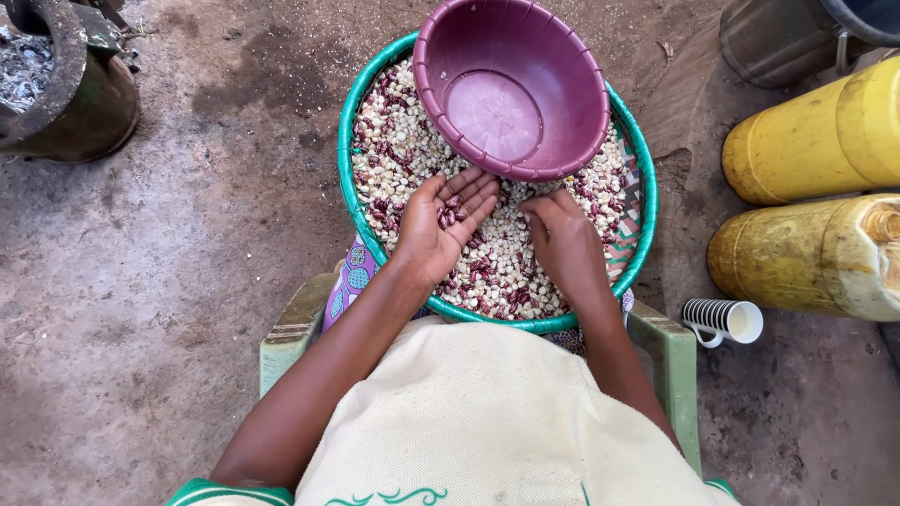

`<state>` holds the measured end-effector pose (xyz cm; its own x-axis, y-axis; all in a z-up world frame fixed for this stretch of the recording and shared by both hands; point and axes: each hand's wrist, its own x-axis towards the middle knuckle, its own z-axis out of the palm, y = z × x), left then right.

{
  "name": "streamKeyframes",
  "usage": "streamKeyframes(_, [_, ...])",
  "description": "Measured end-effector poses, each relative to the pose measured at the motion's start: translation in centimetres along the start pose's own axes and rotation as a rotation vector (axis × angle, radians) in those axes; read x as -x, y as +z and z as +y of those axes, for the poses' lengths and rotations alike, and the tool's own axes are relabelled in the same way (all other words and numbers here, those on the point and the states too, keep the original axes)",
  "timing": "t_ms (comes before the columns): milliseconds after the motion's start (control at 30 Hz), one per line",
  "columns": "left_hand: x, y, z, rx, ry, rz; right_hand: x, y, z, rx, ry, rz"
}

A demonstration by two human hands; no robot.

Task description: Sorting dark beans from white corn in a basket and placing them into a bowl

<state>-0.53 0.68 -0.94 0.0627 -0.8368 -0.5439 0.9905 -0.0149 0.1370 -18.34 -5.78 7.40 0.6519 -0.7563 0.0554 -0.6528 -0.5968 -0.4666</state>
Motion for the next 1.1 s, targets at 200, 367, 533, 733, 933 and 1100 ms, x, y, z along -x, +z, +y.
streamKeyframes(200, [-0.5, -0.7, 0.1, -0.012, 0.026, 0.007, 0.4, -2.6, 4.3, -0.134, -0.003, 0.024])
streamKeyframes(367, [0.3, 0.5, 0.5, -0.020, -0.010, 0.020, -0.8, -0.8, 2.1, -0.100, -0.037, -0.107])
streamKeyframes(533, [0.5, 0.1, 0.3, -0.025, 0.008, 0.044, -1.1, 0.1, 1.7, -0.049, -0.095, -0.146])
streamKeyframes(733, [1.5, 1.5, -0.2, -0.144, -0.101, -0.020, -0.6, -2.1, 0.8, -0.232, -0.059, -0.004])
streamKeyframes(933, [1.9, 2.0, -0.6, -0.205, -0.259, -0.064, -0.3, -4.1, -2.3, -0.697, 0.037, -0.033])
streamKeyframes(1100, [1.6, 0.9, 0.0, -0.189, -0.143, -0.041, -0.3, -3.1, 1.5, -0.223, 0.038, -0.018])
